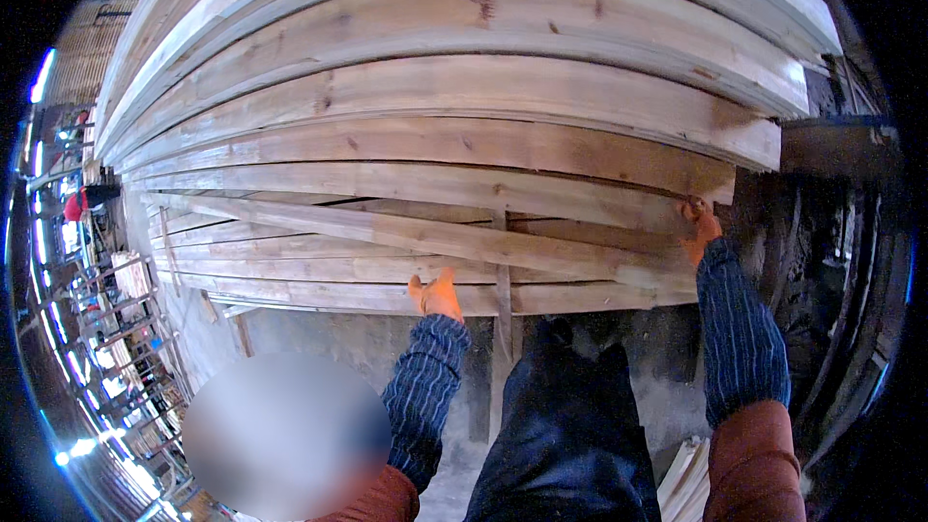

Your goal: The person picks up thin wooden strips from a stack and feeds them into a processing machine, then carries a large wooden panel and trims its edge with a hand saw.

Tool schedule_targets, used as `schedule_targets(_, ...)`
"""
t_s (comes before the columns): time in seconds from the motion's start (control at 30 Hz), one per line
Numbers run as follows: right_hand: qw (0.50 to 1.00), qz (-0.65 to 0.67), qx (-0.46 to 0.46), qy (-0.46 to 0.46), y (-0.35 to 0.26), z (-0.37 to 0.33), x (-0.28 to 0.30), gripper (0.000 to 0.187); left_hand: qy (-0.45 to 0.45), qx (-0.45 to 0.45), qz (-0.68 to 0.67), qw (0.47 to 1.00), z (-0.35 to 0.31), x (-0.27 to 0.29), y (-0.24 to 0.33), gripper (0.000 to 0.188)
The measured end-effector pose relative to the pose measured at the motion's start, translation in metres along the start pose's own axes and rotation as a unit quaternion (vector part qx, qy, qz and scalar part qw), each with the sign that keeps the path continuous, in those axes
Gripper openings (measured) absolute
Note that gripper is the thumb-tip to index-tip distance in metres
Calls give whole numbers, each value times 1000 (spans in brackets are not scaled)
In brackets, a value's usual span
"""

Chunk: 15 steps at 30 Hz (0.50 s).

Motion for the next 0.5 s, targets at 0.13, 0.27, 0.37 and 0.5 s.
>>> schedule_targets(0.13, 896, -404, 185, -13, 8, -65, -37, 46, -41, -108, -223, 968, -15, 22, 26, 82)
schedule_targets(0.27, 928, -339, 156, -5, -1, -168, -86, 58, -139, 6, -261, 955, -3, 29, 72, 81)
schedule_targets(0.37, 945, -301, 102, -73, -11, -233, -99, 69, -289, 68, -439, 848, -8, 42, 89, 86)
schedule_targets(0.5, 932, -283, -182, -132, -47, -263, -119, 70, -208, 21, -408, 889, -38, 70, 79, 92)
Point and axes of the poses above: each hand's wrist, its own z-axis towards the middle knuckle, its own x-axis out of the back of the hand, y = z × x, the point moved 1 cm from there along z, towards the middle knuckle, and after that the axes turned 2 degrees about z, right-handed, at the moved point
